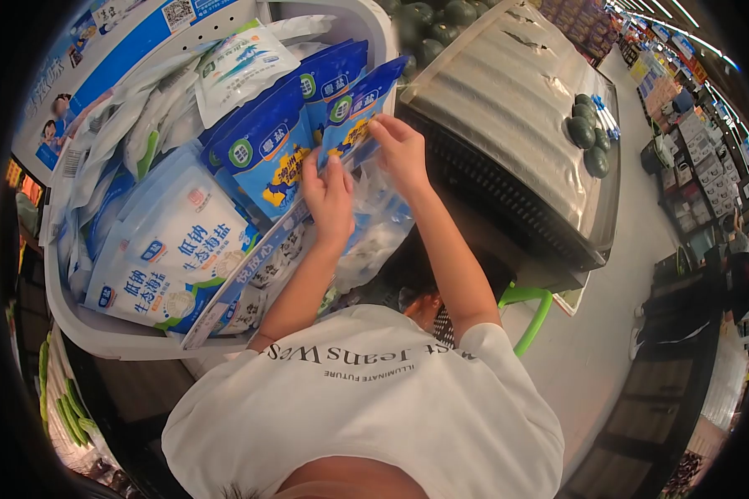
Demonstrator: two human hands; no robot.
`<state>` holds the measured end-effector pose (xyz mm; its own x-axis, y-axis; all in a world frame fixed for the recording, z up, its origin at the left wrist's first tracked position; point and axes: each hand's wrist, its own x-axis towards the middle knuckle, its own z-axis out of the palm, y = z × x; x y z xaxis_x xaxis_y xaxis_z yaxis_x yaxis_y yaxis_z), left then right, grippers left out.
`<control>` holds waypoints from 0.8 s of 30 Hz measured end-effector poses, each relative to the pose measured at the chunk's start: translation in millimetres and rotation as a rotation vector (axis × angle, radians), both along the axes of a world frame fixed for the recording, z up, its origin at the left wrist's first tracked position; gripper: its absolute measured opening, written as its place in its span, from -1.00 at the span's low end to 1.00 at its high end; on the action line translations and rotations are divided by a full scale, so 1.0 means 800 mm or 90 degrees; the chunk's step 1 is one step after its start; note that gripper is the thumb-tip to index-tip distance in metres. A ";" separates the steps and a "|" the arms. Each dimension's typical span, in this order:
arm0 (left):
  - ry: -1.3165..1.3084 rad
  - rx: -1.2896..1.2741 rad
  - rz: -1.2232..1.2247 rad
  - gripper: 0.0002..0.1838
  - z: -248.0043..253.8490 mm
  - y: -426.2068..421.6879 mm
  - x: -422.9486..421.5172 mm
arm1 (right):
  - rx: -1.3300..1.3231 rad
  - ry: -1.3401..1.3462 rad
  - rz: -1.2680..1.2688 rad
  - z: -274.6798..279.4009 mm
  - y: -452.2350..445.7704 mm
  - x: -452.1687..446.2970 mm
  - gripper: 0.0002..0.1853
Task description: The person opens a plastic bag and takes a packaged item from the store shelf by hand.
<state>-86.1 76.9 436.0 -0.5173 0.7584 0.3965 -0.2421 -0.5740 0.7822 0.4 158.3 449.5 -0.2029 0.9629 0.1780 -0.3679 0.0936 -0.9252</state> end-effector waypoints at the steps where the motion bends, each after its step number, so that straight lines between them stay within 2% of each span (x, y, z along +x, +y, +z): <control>1: -0.004 0.003 -0.007 -0.79 0.002 -0.002 0.001 | 0.000 0.014 0.004 0.002 -0.001 0.000 -0.72; 11: 0.015 0.023 -0.063 -0.82 0.038 -0.023 0.002 | -0.004 0.108 0.010 0.022 -0.015 0.001 -0.79; 19: -0.024 0.032 -0.040 -0.80 0.012 0.006 -0.003 | 0.007 0.108 -0.013 0.000 0.004 -0.011 -0.73; 24: -0.033 0.030 0.020 -0.76 -0.003 0.017 0.005 | 0.018 0.044 -0.063 -0.005 0.009 -0.015 -0.71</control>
<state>-82.2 90.8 433.7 -0.5619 0.7226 0.4027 -0.2631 -0.6177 0.7411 -11.6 165.5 445.6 -0.0930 0.9720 0.2156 -0.4186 0.1583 -0.8943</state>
